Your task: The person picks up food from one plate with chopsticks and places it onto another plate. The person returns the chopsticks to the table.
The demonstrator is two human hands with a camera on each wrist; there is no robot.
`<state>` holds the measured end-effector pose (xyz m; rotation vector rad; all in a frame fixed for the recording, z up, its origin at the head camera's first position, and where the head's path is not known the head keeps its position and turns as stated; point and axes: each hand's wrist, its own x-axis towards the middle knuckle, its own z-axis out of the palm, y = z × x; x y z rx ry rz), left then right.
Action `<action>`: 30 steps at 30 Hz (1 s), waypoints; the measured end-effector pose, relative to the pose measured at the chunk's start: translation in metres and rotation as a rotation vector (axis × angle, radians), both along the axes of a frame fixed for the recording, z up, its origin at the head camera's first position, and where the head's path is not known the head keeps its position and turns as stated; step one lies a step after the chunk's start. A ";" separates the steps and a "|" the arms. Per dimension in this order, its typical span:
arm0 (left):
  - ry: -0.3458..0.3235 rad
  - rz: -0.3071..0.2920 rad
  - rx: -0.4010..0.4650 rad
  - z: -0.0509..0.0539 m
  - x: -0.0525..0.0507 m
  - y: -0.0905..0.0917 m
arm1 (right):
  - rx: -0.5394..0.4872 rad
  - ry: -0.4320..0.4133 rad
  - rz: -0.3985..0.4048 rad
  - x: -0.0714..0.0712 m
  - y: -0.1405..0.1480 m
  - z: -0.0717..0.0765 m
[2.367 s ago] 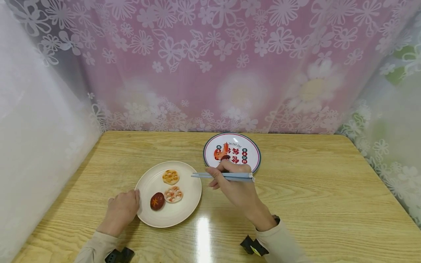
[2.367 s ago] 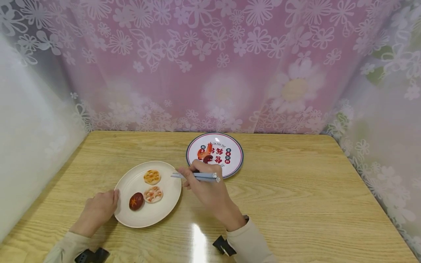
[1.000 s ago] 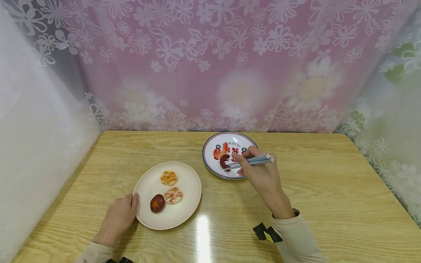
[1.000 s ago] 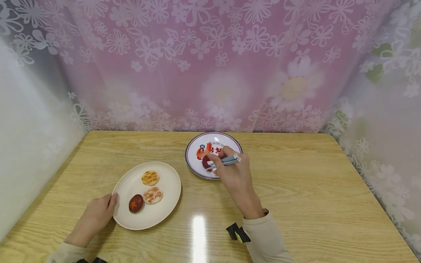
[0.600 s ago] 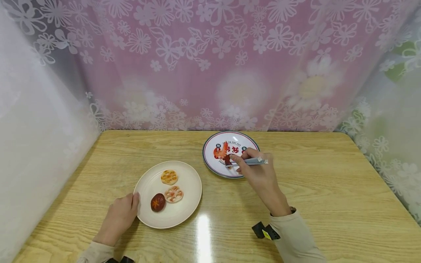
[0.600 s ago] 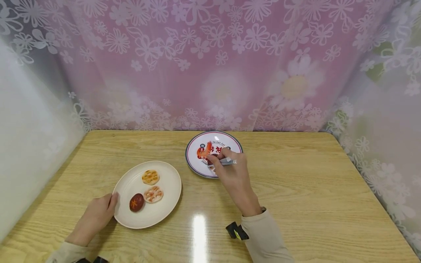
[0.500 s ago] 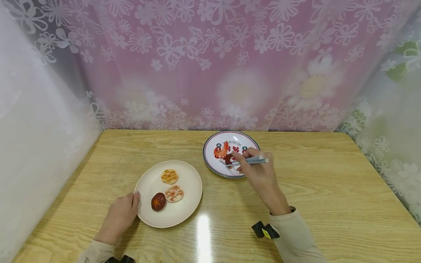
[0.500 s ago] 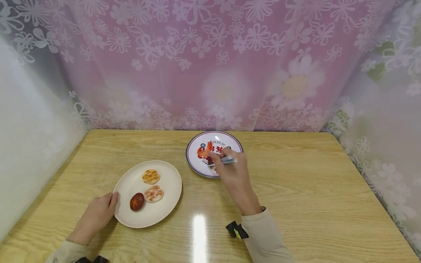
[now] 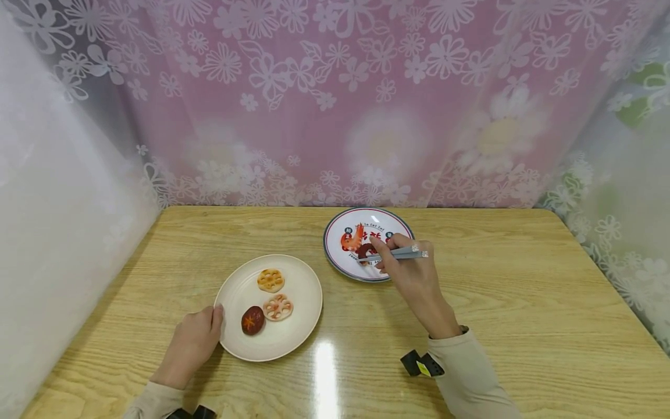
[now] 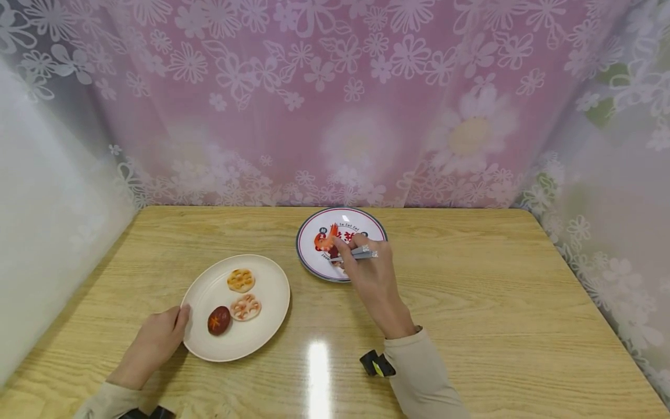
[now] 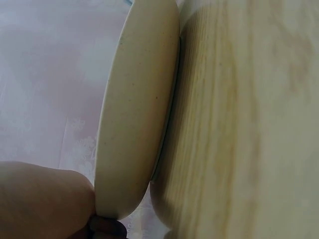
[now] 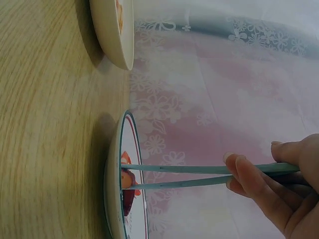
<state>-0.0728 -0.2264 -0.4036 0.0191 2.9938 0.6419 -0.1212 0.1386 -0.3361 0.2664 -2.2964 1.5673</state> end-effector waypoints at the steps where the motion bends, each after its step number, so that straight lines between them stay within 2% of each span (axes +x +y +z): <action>1: -0.001 -0.002 0.001 0.000 0.000 0.000 | 0.000 0.000 0.001 0.000 0.000 0.000; 10: -0.023 0.002 0.002 0.002 0.001 0.000 | 0.074 0.101 -0.035 0.001 0.001 0.001; 18: -0.021 0.007 -0.004 0.003 0.001 0.001 | 0.121 0.147 -0.060 0.002 0.001 0.004; 30: -0.014 0.004 0.005 0.001 0.003 0.001 | 0.099 0.172 -0.031 0.002 0.000 0.006</action>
